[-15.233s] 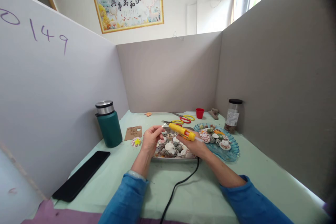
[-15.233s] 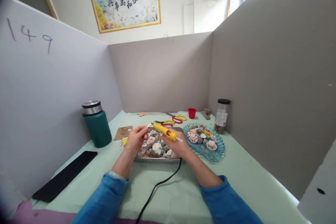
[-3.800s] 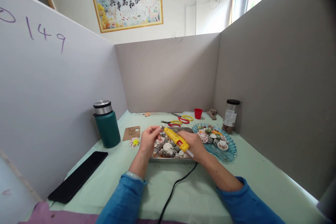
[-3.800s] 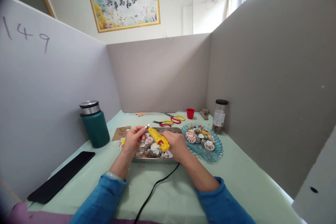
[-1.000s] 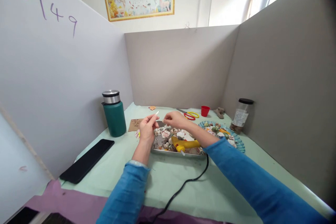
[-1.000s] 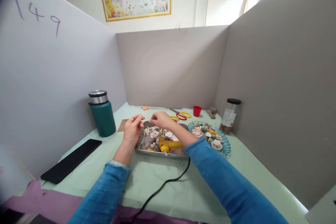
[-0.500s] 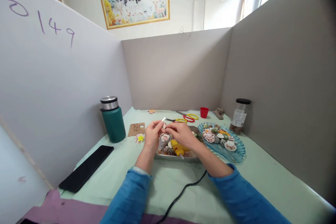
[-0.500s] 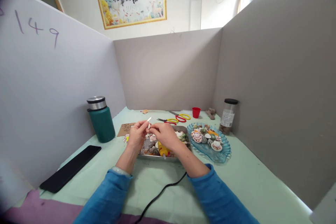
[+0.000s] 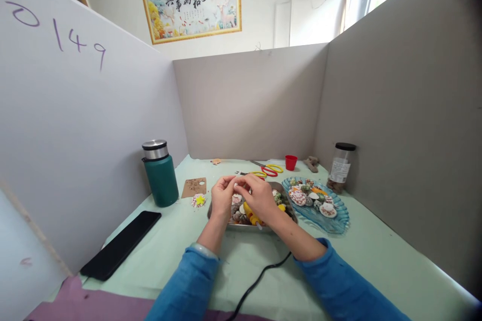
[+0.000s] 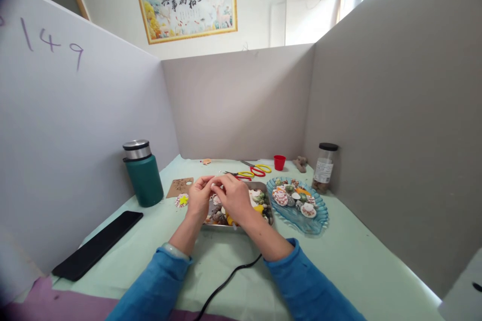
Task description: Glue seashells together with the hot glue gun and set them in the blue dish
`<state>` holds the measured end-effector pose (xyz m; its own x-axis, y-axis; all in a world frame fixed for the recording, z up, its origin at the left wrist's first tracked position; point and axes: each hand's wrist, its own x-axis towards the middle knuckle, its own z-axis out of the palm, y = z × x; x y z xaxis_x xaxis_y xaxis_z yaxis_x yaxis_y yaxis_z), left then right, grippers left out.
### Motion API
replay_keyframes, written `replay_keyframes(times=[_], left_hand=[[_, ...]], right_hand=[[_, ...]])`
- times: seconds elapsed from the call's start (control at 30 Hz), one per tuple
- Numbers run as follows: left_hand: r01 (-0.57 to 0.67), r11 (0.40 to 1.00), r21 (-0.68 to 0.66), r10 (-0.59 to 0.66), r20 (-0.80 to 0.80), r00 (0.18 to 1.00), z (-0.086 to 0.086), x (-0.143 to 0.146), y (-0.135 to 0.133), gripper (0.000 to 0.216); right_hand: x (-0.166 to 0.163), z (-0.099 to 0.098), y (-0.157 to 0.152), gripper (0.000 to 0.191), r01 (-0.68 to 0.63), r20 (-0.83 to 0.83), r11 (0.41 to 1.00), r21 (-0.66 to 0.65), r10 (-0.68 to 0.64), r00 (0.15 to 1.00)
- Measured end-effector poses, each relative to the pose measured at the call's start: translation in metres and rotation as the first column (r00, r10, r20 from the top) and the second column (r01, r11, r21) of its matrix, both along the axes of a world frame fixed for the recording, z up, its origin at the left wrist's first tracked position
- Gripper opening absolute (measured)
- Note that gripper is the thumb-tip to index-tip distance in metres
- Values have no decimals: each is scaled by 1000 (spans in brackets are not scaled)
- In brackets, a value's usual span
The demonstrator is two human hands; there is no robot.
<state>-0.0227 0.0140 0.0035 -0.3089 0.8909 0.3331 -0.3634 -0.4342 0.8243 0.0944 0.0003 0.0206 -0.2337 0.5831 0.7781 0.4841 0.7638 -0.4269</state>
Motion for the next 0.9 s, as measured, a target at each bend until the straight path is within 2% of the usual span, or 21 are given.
replay_keyframes(times=[0.2, 0.33, 0.43, 0.53, 0.7, 0.9], left_hand=[[-3, 1000, -21, 4, 10, 1000, 1, 1, -1, 32], [31, 999, -34, -31, 26, 999, 3, 1, -4, 33], [35, 999, -24, -34, 30, 999, 3, 1, -4, 33], [50, 999, -18, -50, 25, 998, 2, 1, -5, 32], [113, 994, -4, -113, 12, 994, 3, 1, -5, 31], [121, 993, -16, -121, -13, 993, 5, 0, -7, 32]], right_hand=[[-5, 2, -7, 12, 79, -40, 994, -76, -82, 996], [-7, 4, -9, 10, 55, -103, 989, -139, -69, 992], [-9, 2, -7, 8, -49, -256, 961, -271, -23, 966], [-11, 0, -4, 15, -183, -419, 906, -382, 7, 908], [-10, 3, -1, 18, -349, -556, 834, -427, 62, 829], [4, 6, 3, 25, -559, -682, 689, -460, 129, 720]])
